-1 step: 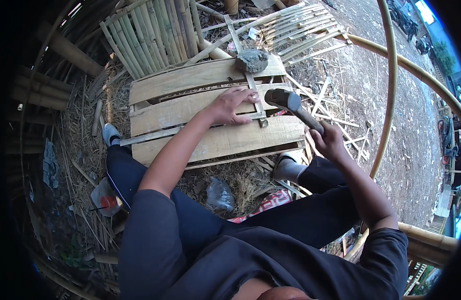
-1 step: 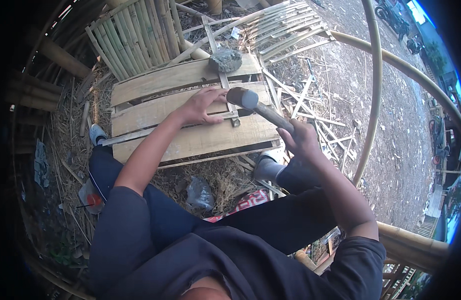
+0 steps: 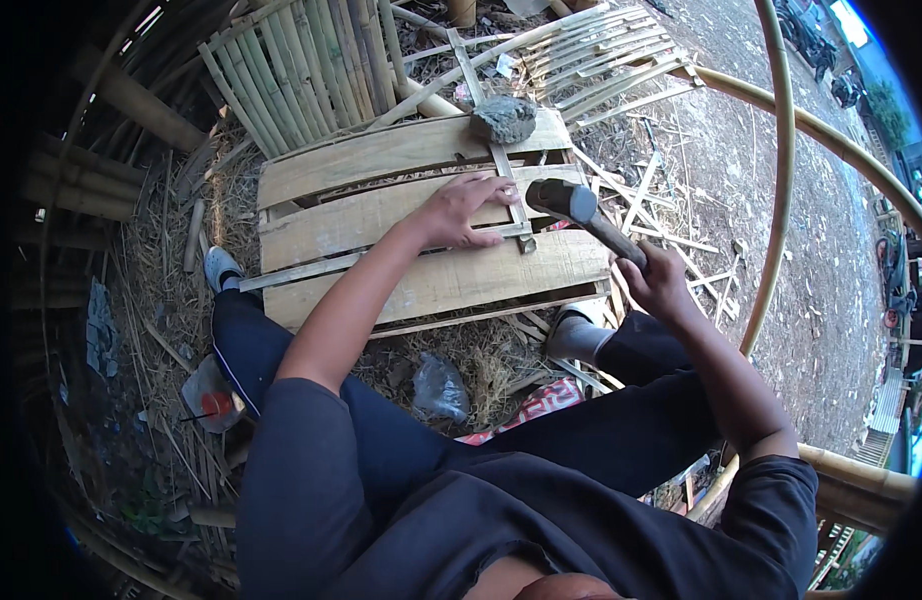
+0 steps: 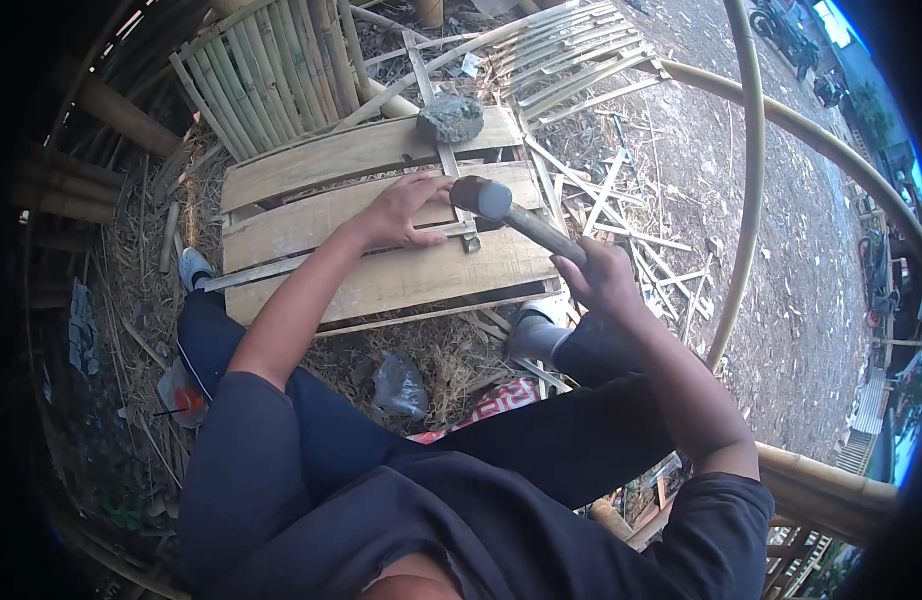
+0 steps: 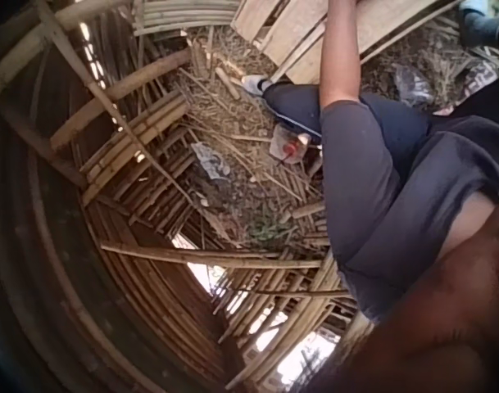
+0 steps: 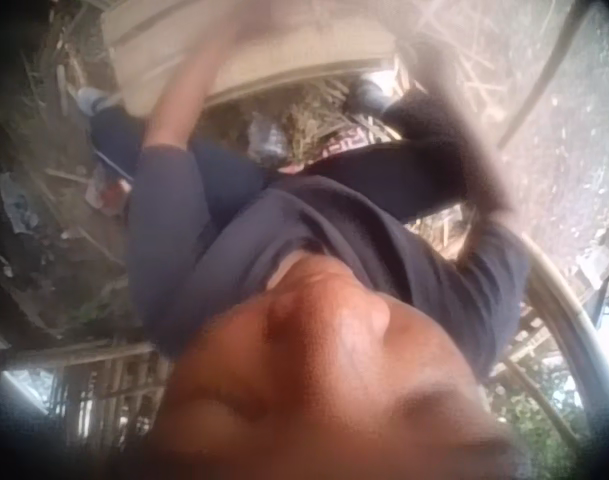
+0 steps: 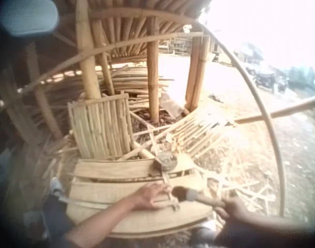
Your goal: The person hammers a nail into a thin wood strip to attach it across a wooden crate, then hammers a second nail into the same strip.
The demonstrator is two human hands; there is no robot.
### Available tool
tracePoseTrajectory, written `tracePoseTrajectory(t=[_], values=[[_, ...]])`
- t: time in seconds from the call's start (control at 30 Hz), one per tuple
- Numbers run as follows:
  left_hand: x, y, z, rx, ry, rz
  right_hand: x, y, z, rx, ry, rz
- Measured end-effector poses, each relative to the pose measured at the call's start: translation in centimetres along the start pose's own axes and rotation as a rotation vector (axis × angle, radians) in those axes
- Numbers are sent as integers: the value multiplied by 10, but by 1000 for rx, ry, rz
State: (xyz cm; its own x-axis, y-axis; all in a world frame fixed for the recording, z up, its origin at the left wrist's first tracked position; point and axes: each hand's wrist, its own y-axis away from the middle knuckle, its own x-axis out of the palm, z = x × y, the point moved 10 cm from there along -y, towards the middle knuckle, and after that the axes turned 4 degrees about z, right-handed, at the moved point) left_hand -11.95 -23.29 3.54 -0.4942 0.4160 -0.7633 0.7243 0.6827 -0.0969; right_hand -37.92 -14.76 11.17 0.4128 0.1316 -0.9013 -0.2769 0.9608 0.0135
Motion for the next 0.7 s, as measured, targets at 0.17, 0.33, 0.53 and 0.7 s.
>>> tracePoseTrajectory(t=[0.17,0.33,0.53,0.7], values=[[3,3,6,-5,-7,3,26,-4,-4,103,197,98],[-3,1,0,-35,59,-5,8,-1,3,-3,33,-15],[3,4,3,-11,16,-5,17,3,-7,185,69,67],[1,-1,1,24,22,-17,-1,6,0,129,4,27]])
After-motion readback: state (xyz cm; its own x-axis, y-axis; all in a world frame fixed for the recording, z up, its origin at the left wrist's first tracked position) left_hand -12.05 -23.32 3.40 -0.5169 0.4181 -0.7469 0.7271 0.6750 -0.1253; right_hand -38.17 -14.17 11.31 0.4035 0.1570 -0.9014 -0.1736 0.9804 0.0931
